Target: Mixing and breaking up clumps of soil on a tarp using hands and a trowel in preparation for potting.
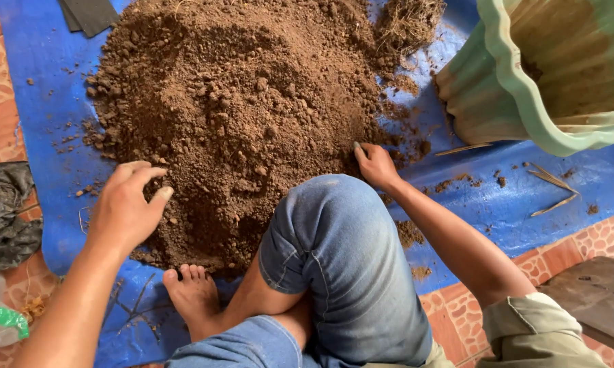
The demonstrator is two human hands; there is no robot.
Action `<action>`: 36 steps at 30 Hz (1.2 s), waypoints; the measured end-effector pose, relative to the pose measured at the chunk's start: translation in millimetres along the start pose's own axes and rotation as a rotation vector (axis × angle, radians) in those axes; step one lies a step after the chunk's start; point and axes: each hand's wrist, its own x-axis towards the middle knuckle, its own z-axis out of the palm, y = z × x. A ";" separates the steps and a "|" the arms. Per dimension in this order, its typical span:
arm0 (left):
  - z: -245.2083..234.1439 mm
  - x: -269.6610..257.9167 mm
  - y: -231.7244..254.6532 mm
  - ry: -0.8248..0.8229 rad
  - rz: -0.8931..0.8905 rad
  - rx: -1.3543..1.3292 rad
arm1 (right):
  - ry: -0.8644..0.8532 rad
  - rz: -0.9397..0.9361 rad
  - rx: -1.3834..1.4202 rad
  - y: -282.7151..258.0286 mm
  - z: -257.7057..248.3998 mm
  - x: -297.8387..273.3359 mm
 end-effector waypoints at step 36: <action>126.3 107.0 102.6 0.182 0.923 0.537 | 0.326 -0.336 -0.271 -10.6 -58.5 -71.5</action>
